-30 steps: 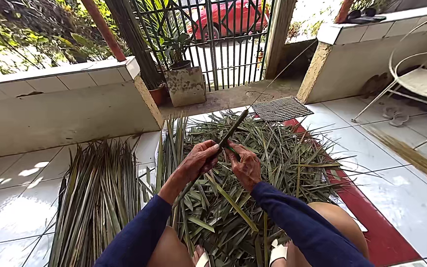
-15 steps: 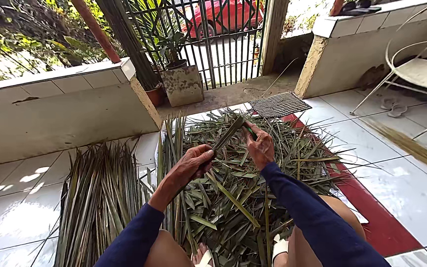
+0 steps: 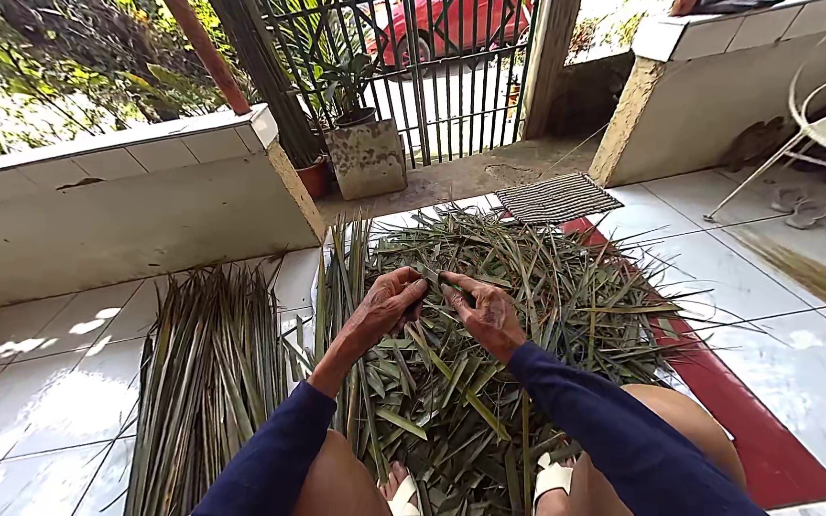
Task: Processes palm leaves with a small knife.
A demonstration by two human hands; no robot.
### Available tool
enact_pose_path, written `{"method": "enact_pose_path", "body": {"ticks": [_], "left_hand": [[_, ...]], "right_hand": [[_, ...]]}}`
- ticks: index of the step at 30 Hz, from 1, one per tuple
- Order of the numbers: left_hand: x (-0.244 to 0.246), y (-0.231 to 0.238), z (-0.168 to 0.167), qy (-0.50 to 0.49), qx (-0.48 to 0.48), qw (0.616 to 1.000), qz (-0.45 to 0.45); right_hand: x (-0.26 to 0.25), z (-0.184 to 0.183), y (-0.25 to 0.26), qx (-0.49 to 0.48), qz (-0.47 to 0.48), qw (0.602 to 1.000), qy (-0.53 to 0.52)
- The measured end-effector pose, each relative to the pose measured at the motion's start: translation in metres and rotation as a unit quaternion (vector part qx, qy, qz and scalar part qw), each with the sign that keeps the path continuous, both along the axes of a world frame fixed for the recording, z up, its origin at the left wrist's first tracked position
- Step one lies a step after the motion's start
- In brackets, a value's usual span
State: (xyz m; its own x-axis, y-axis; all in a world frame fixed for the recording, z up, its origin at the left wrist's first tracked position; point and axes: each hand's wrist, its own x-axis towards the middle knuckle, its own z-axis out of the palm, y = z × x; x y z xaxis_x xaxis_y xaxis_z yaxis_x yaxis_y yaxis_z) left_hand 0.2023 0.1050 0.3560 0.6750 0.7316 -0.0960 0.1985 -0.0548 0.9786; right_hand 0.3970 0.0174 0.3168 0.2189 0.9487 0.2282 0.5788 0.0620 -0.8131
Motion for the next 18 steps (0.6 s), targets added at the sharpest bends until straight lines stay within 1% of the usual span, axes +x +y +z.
{"method": "enact_pose_path", "body": {"ticks": [4,8,14,18], "left_hand": [[0.006,-0.002,0.000,0.016,0.040,0.999,-0.004],[0.005,0.000,0.000,0.023,0.059,0.998,-0.006],[-0.001,-0.002,0.002,0.018,0.067,0.998,-0.007],[-0.006,-0.004,0.005,0.021,0.059,0.998,-0.007]], "right_hand": [[0.002,0.001,0.000,0.001,-0.016,1.000,-0.026],[0.003,0.005,-0.001,0.000,-0.058,0.997,-0.049],[0.019,0.011,0.005,0.017,-0.097,0.995,-0.019],[0.032,0.008,0.015,0.033,-0.115,0.993,0.004]]}}
